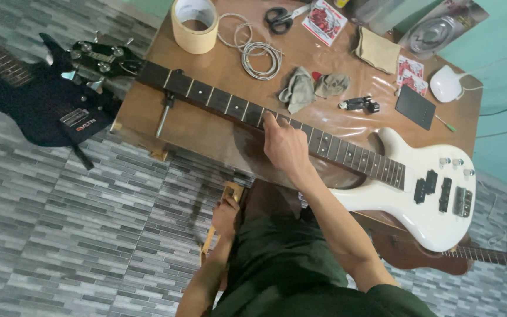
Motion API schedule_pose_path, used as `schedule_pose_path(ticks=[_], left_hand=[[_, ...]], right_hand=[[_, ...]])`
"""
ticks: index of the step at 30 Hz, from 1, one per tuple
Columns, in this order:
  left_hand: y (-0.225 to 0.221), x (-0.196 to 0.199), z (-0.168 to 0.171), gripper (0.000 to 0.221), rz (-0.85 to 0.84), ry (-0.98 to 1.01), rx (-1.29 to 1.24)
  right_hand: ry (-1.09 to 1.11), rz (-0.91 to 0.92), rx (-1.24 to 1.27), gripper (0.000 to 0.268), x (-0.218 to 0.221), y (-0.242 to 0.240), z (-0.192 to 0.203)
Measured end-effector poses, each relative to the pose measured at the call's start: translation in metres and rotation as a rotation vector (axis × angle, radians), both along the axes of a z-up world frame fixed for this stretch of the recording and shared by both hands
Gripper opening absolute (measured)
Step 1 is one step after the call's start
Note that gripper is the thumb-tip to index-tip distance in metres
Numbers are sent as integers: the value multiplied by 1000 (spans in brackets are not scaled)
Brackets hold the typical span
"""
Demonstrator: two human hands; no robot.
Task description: The person is cleaning the fretboard of a white bass guitar by removing the strings and wiping the wood with a cloth.
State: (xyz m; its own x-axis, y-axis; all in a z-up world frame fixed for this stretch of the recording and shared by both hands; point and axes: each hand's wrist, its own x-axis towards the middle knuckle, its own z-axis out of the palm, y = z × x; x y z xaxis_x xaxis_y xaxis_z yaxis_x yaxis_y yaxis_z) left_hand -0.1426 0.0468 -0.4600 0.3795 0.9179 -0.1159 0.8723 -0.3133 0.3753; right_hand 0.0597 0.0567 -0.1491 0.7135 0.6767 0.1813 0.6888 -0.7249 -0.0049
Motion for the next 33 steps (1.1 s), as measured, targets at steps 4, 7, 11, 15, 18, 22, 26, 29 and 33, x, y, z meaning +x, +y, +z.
schedule_pose_path(ticks=[4,7,11,15,18,22,26,29,33], left_hand=[[7,2,25,48,26,53,-183],[23,-5,41,30,-182,-126,195],[29,-7,73,50,-104,-64,-424],[40,-5,85,48,-88,-3,-504],[33,-6,69,47,-87,43,-440],[34,-4,69,51,-76,68,-532],[32,-4,64,55,-64,63,-527],[29,-3,62,52,-54,74,-481],[32,-4,68,55,-46,84,-526]], right_hand=[[-32,46,5,33,7,25,-10],[-36,77,-4,32,9,45,-9],[-22,150,-28,32,14,71,-11],[-48,197,-27,28,14,100,-14],[-49,208,-19,32,14,121,-20],[-73,242,5,30,15,144,-23],[-56,256,-8,25,10,164,-13],[-5,258,-3,26,12,175,-14],[-31,289,-45,25,13,191,-17]])
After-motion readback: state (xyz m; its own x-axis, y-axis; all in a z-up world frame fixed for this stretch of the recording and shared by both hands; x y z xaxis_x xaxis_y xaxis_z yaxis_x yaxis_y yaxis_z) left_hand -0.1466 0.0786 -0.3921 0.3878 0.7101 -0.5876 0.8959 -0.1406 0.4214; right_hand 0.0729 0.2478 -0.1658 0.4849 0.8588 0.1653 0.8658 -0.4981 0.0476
